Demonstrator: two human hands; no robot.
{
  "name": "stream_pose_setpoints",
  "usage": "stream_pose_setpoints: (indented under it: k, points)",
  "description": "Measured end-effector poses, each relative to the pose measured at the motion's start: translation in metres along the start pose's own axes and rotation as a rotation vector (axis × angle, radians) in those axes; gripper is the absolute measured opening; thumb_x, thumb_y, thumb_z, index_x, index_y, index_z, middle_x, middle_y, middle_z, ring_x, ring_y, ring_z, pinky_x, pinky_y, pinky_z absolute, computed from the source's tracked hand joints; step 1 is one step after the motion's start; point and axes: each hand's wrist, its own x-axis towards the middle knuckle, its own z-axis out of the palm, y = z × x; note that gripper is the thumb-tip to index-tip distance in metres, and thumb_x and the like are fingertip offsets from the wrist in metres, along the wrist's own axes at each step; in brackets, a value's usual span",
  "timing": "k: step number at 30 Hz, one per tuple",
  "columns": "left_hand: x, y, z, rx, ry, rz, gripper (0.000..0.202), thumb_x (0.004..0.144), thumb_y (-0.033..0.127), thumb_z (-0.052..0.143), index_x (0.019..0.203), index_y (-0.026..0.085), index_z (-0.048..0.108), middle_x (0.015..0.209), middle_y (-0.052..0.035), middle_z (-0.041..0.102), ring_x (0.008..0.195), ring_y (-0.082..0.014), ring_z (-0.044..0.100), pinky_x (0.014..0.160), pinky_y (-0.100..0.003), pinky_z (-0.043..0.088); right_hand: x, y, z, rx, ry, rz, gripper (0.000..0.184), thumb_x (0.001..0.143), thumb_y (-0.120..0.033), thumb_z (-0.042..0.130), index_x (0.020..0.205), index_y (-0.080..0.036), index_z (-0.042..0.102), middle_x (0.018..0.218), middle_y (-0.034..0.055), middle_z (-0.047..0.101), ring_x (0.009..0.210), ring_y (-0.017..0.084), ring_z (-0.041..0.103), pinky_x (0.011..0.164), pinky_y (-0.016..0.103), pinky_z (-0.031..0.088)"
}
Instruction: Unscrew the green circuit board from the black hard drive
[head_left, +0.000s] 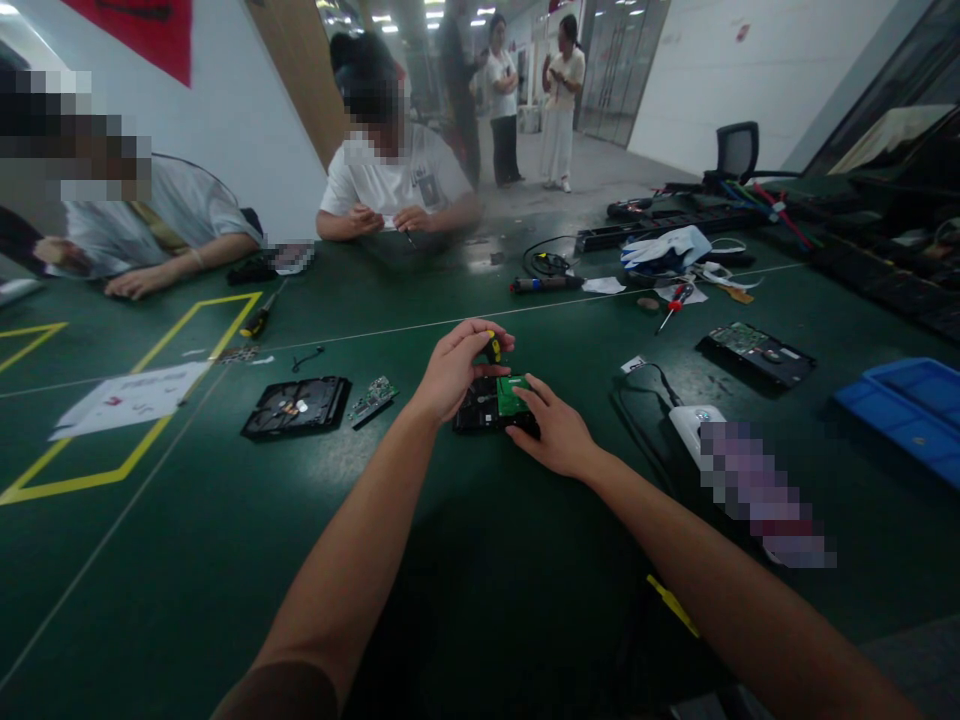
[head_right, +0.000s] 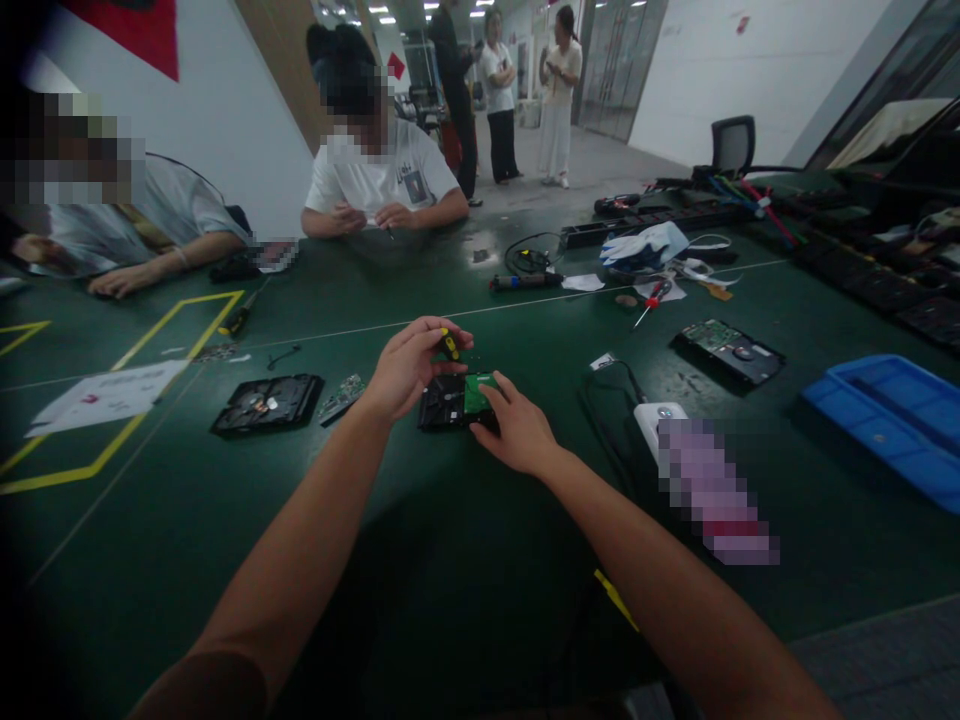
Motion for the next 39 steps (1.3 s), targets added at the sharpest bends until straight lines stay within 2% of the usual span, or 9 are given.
stream_pose_setpoints:
  k: [7, 11, 15, 19, 23, 33, 39]
  points:
    - [0.0025, -0.0064, -0.0011, 0.048, -0.048, 0.041, 0.02, 0.093, 0.04, 0.066, 0.101, 0.021, 0.068, 0.1, -0.0051, 0.065, 0.095, -0.0161, 0.063, 0.074, -0.026, 0.06, 0.0002, 0.0004, 0.0017, 0.007, 0.01, 0.001, 0.066, 0.097, -0.05, 0.06, 0.154, -0.025, 0.042, 0.168, 0.0143, 0.03, 0.143, 0.037, 0.049, 0.109, 0.055, 0.049]
    - [0.0026, -0.0061, -0.0026, 0.117, -0.006, 0.068, 0.02, 0.092, 0.039, 0.067, 0.1, 0.021, 0.072, 0.103, -0.0048, 0.063, 0.092, -0.0149, 0.06, 0.068, -0.023, 0.059, 0.0001, -0.0001, 0.0014, 0.008, 0.005, -0.004, 0.066, 0.097, -0.05, 0.059, 0.154, -0.023, 0.042, 0.168, 0.0146, 0.03, 0.143, 0.037, 0.048, 0.11, 0.055, 0.049]
    - [0.0023, -0.0033, -0.004, 0.151, 0.013, 0.054, 0.021, 0.093, 0.038, 0.066, 0.104, 0.022, 0.074, 0.105, -0.0063, 0.065, 0.093, -0.0162, 0.062, 0.066, -0.023, 0.058, -0.0002, -0.0003, 0.0001, 0.007, 0.012, -0.004, 0.065, 0.097, -0.049, 0.059, 0.155, -0.025, 0.042, 0.169, 0.013, 0.03, 0.143, 0.037, 0.049, 0.109, 0.055, 0.05]
    - [0.0021, -0.0031, -0.0021, 0.088, 0.012, 0.036, 0.023, 0.092, 0.037, 0.065, 0.111, 0.024, 0.066, 0.102, -0.0053, 0.068, 0.097, -0.0186, 0.066, 0.067, -0.027, 0.06, 0.0003, 0.0, -0.0001, 0.003, -0.001, 0.001, 0.065, 0.097, -0.051, 0.059, 0.154, -0.025, 0.042, 0.169, 0.0138, 0.03, 0.142, 0.038, 0.05, 0.107, 0.056, 0.051]
    - [0.0022, -0.0039, -0.0012, 0.068, 0.006, 0.014, 0.022, 0.094, 0.038, 0.061, 0.111, 0.023, 0.063, 0.102, -0.0065, 0.07, 0.102, -0.0217, 0.068, 0.063, -0.027, 0.059, 0.0004, 0.0005, 0.001, 0.005, 0.01, -0.008, 0.065, 0.097, -0.05, 0.059, 0.154, -0.025, 0.042, 0.168, 0.0139, 0.031, 0.143, 0.038, 0.049, 0.108, 0.056, 0.05]
    - [0.0031, -0.0026, -0.0045, 0.107, -0.001, 0.049, 0.026, 0.095, 0.036, 0.059, 0.112, 0.021, 0.072, 0.115, -0.0097, 0.072, 0.106, -0.0213, 0.066, 0.066, -0.025, 0.058, 0.0, 0.0004, 0.0004, -0.001, 0.006, -0.012, 0.065, 0.097, -0.05, 0.058, 0.154, -0.024, 0.042, 0.168, 0.0143, 0.03, 0.143, 0.037, 0.049, 0.108, 0.056, 0.05]
    - [0.0033, -0.0026, -0.0038, 0.117, -0.018, 0.05, 0.025, 0.096, 0.035, 0.058, 0.111, 0.022, 0.072, 0.111, -0.0084, 0.07, 0.103, -0.0187, 0.066, 0.073, -0.027, 0.06, -0.0001, 0.0012, 0.001, 0.007, 0.005, -0.008, 0.065, 0.097, -0.049, 0.06, 0.154, -0.025, 0.042, 0.169, 0.0141, 0.03, 0.141, 0.037, 0.05, 0.108, 0.056, 0.05]
